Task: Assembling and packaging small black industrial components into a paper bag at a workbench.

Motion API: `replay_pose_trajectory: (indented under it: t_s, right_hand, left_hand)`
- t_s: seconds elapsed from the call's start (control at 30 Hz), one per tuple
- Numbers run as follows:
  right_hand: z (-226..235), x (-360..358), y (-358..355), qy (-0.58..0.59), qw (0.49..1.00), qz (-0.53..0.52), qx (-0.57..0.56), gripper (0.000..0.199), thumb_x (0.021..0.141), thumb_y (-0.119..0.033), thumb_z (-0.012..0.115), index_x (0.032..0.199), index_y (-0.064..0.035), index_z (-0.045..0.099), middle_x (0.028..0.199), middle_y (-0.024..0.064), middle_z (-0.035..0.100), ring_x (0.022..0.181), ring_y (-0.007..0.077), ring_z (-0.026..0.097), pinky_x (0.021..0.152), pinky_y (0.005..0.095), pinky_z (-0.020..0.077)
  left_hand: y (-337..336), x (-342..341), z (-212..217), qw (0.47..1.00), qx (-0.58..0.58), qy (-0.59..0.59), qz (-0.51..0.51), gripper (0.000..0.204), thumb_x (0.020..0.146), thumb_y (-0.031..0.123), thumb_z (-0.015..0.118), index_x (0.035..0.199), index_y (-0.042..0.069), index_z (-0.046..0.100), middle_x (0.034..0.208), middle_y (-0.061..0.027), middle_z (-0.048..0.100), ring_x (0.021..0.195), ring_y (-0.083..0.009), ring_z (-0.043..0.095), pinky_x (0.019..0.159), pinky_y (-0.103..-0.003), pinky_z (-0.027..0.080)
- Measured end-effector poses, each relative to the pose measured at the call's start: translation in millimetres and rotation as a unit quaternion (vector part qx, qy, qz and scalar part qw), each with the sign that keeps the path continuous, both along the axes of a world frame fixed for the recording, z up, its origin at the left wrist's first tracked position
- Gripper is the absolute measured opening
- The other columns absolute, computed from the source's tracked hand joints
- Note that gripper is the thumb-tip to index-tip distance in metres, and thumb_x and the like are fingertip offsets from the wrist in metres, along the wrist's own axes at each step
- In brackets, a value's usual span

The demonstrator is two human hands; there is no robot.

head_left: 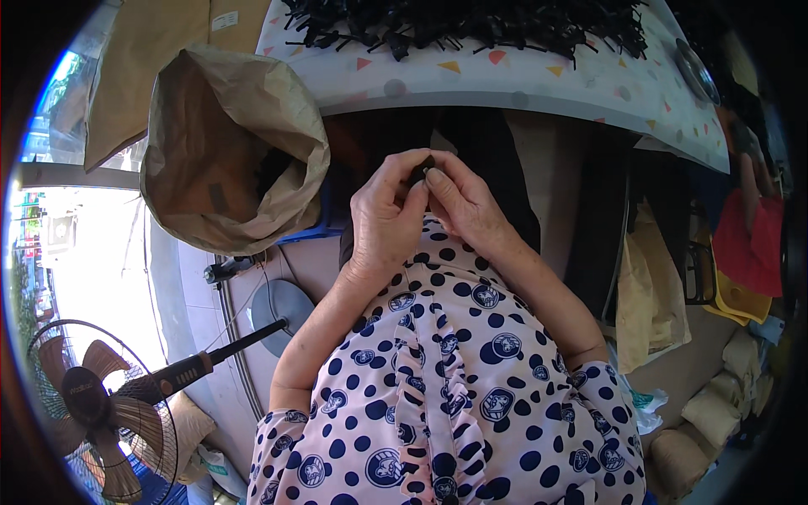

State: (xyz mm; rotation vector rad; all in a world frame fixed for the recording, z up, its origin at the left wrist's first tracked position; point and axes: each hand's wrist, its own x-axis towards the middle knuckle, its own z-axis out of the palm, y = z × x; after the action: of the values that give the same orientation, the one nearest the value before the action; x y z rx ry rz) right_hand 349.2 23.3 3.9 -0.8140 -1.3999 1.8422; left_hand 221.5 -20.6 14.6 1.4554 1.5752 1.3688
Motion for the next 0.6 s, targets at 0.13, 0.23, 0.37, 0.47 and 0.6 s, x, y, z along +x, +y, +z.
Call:
replay_pose_trajectory:
  t_s: [0.13, 0.23, 0.37, 0.47, 0.6]
  right_hand:
    - [-12, 2, 6, 0.023, 0.997, -0.016, 0.066, 0.026, 0.101, -0.022, 0.043, 0.119, -0.0056, 0.05, 0.073, -0.0022, 0.05, 0.052, 0.0016, 0.04, 0.044, 0.0151, 0.0343]
    - [-6, 8, 6, 0.044, 0.998, -0.024, 0.04, 0.017, 0.099, -0.015, 0.047, 0.112, -0.0052, 0.052, 0.076, 0.0003, 0.054, 0.053, 0.0022, 0.043, 0.045, 0.0152, 0.0352]
    - [0, 14, 8, 0.108, 0.993, -0.006, 0.037, 0.009, 0.096, -0.006, 0.05, 0.104, -0.0054, 0.054, 0.077, 0.0023, 0.056, 0.053, 0.0032, 0.046, 0.045, 0.0153, 0.035]
    - [-2, 15, 14, 0.149, 0.988, 0.019, 0.028, 0.01, 0.095, -0.008, 0.054, 0.104, -0.0056, 0.054, 0.075, 0.0021, 0.056, 0.053, 0.0035, 0.047, 0.044, 0.0154, 0.0344]
    - [-3, 15, 21, 0.201, 0.974, 0.054, -0.084, 0.013, 0.093, -0.012, 0.059, 0.102, -0.0052, 0.054, 0.072, 0.0004, 0.054, 0.051, 0.0038, 0.046, 0.043, 0.0156, 0.0336]
  left_hand:
    - [-1, -10, 10, 0.978, -0.037, -0.204, -0.012, 0.036, 0.093, -0.002, 0.049, 0.128, 0.004, 0.041, 0.092, -0.009, 0.065, 0.078, -0.0119, 0.064, 0.068, -0.023, 0.052]
    - [-6, -20, 18, 0.958, -0.072, -0.275, -0.042, 0.034, 0.095, 0.004, 0.049, 0.128, 0.005, 0.04, 0.096, -0.0095, 0.064, 0.081, -0.0127, 0.065, 0.071, -0.021, 0.052]
    - [-6, -22, 20, 0.924, -0.067, -0.374, -0.049, 0.035, 0.097, 0.009, 0.049, 0.13, 0.004, 0.041, 0.103, -0.0133, 0.063, 0.08, -0.0149, 0.067, 0.067, -0.02, 0.052]
    - [-7, -21, 17, 0.908, -0.095, -0.399, -0.08, 0.038, 0.096, 0.009, 0.05, 0.133, 0.004, 0.041, 0.102, -0.0127, 0.062, 0.079, -0.015, 0.067, 0.066, -0.021, 0.053]
    - [-8, -23, 16, 0.91, -0.122, -0.372, -0.137, 0.038, 0.096, 0.01, 0.051, 0.133, 0.005, 0.044, 0.098, -0.0087, 0.062, 0.08, -0.014, 0.066, 0.066, -0.02, 0.052]
